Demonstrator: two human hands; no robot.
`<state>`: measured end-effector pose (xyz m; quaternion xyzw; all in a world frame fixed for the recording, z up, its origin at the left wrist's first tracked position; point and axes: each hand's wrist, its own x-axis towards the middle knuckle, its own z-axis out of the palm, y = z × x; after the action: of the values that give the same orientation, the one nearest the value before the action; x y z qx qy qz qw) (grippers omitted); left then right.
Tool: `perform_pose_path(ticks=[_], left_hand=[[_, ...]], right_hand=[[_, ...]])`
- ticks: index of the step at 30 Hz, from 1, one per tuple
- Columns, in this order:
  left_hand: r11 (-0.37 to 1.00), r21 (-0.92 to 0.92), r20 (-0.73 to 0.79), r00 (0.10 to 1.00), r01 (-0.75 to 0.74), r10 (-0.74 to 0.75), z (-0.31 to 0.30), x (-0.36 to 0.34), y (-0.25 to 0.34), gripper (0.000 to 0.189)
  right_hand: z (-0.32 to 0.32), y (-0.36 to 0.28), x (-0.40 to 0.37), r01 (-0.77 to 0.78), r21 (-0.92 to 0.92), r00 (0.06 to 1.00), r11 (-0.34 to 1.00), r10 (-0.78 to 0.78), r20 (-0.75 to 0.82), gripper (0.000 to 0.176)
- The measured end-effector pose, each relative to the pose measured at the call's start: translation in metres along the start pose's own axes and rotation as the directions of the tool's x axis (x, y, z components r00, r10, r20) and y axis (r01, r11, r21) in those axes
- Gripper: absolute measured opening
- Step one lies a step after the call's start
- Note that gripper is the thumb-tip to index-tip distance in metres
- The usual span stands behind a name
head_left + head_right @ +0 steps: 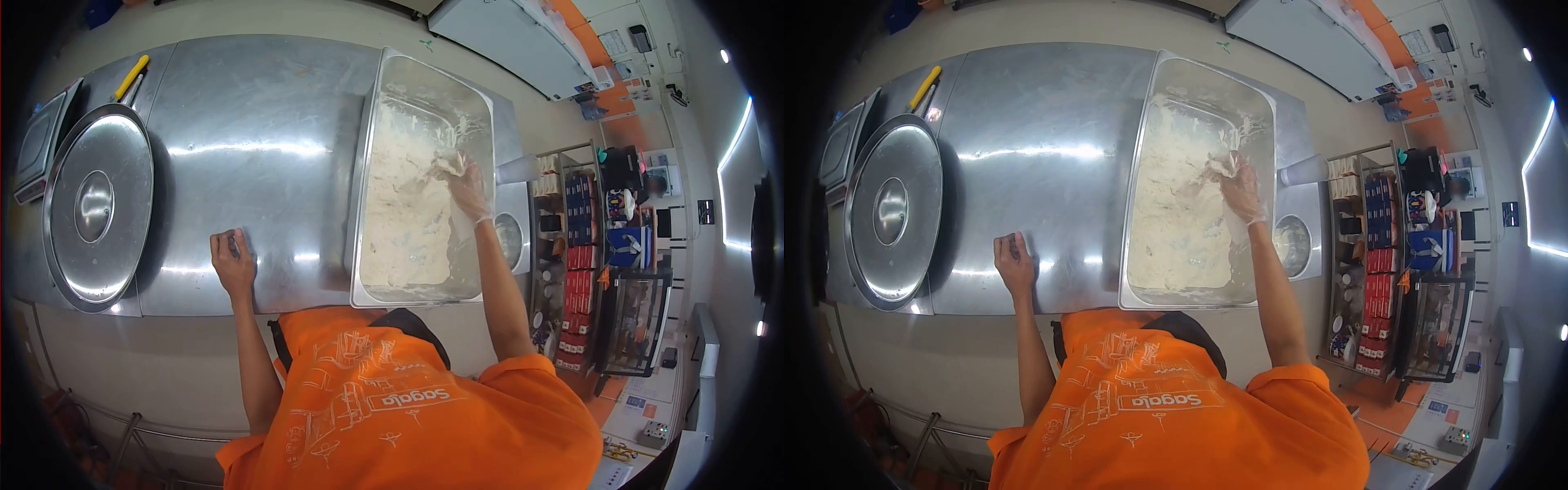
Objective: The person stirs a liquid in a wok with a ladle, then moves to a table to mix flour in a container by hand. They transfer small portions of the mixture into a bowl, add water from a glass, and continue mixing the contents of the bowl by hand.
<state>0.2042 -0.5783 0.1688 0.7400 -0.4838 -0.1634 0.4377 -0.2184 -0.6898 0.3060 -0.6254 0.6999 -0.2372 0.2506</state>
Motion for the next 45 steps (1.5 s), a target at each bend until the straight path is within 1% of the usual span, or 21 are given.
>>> perform_pose_path(ticks=[3, 5, 6, 8, 9, 12, 14, 18, 20, 24, 27, 28, 30, 31, 33, 35, 36, 38, 39, 41, 45], left_hand=[[1.000, -0.012, 0.008, 1.000, 0.018, -0.018, 0.000, -0.001, -0.001, 0.027], [1.000, -0.004, 0.011, 1.000, 0.016, -0.016, 0.000, 0.000, 0.000, 0.028], [1.000, -0.006, 0.014, 1.000, 0.012, -0.012, 0.000, 0.000, 0.000, 0.028], [0.999, -0.023, 0.002, 1.000, 0.030, -0.030, 0.001, 0.000, 0.001, 0.028], [0.999, -0.025, -0.003, 1.000, 0.031, -0.031, 0.001, 0.000, 0.000, 0.028], [1.000, -0.014, -0.004, 1.000, 0.012, -0.012, 0.001, 0.000, -0.002, 0.027], [1.000, -0.006, -0.008, 1.000, 0.003, -0.003, 0.002, 0.000, -0.001, 0.026], [1.000, -0.012, 0.007, 1.000, 0.019, -0.018, 0.002, -0.001, -0.001, 0.025], [1.000, 0.006, 0.008, 1.000, 0.013, -0.013, 0.002, 0.000, -0.001, 0.024], [1.000, -0.006, -0.002, 1.000, -0.003, 0.003, 0.003, -0.001, -0.001, 0.024], [1.000, 0.007, 0.009, 1.000, 0.001, -0.001, 0.002, 0.000, -0.001, 0.024], [1.000, 0.005, 0.004, 1.000, -0.001, 0.001, 0.002, 0.000, 0.000, 0.024], [1.000, 0.002, 0.007, 1.000, -0.006, 0.006, 0.002, -0.001, 0.001, 0.024], [1.000, 0.003, 0.009, 1.000, -0.010, 0.010, 0.002, -0.001, 0.001, 0.024], [1.000, 0.004, 0.009, 1.000, -0.013, 0.013, 0.002, -0.001, 0.000, 0.024], [1.000, 0.003, 0.003, 1.000, -0.012, 0.012, 0.002, -0.001, 0.000, 0.023], [1.000, 0.004, -0.002, 1.000, -0.010, 0.010, 0.002, -0.001, 0.000, 0.023], [1.000, 0.002, 0.003, 1.000, 0.008, -0.008, 0.002, -0.001, 0.000, 0.023], [1.000, 0.005, 0.000, 1.000, 0.009, -0.009, 0.002, -0.001, -0.001, 0.023], [1.000, 0.010, 0.013, 1.000, -0.004, 0.004, 0.002, 0.000, -0.003, 0.023], [1.000, 0.005, -0.006, 1.000, -0.028, 0.028, 0.002, -0.002, 0.001, 0.022]], right_hand=[[0.017, 0.004, -0.003, 0.070, 0.043, 0.997, 0.997, -0.068, -0.048, 0.039], [0.037, 0.036, 0.001, 0.367, -0.077, 0.917, 0.927, -0.375, -0.139, 0.042], [0.045, 0.056, -0.004, 0.364, -0.079, 0.917, 0.928, -0.372, -0.144, 0.042], [0.056, 0.085, -0.018, 0.086, -0.394, 0.979, 0.915, -0.151, -0.138, 0.043], [0.053, 0.080, -0.025, 0.091, -0.395, 0.978, 0.914, -0.157, -0.137, 0.043], [0.045, 0.096, -0.034, 0.015, -0.465, 1.000, 0.885, -0.025, -0.014, 0.036], [0.048, 0.147, -0.034, 0.241, -0.698, 0.959, 0.675, -0.058, 0.276, 0.033], [0.047, 0.168, -0.034, 0.611, -0.728, 0.771, 0.313, -0.025, 0.636, 0.036], [0.067, 0.198, -0.029, 0.484, -0.541, 0.857, 0.687, -0.248, 0.452, 0.047], [0.040, 0.181, -0.037, 0.299, -0.381, 0.845, 0.875, -0.057, 0.532, 0.019], [0.038, 0.180, -0.037, 0.403, -0.636, 0.877, 0.658, -0.080, 0.473, 0.032], [0.041, 0.190, -0.034, 0.517, -0.629, 0.856, 0.581, -0.334, 0.395, 0.040], [0.045, 0.193, -0.023, 0.600, -0.640, 0.771, 0.480, -0.561, 0.303, 0.051], [0.055, 0.190, -0.010, 0.668, -0.634, 0.718, 0.390, -0.114, 0.686, 0.060], [0.047, 0.161, -0.010, 0.747, -0.572, 0.440, 0.338, 0.394, 0.807, 0.071], [0.014, 0.088, -0.030, 0.198, -0.447, 0.658, 0.872, 0.220, 0.720, 0.075], [0.004, 0.073, -0.033, 0.203, -0.446, 0.657, 0.871, 0.216, 0.722, 0.075], [-0.014, 0.057, -0.036, -0.116, -0.186, 0.817, 0.976, 0.200, 0.541, 0.081], [-0.015, 0.052, -0.037, -0.113, -0.184, 0.816, 0.976, 0.197, 0.544, 0.081], [-0.016, 0.048, -0.039, -0.254, 0.214, 0.923, 0.943, 0.170, 0.346, 0.077], [0.004, 0.094, -0.032, -0.184, 0.049, 0.956, 0.982, 0.167, 0.239, 0.072]])
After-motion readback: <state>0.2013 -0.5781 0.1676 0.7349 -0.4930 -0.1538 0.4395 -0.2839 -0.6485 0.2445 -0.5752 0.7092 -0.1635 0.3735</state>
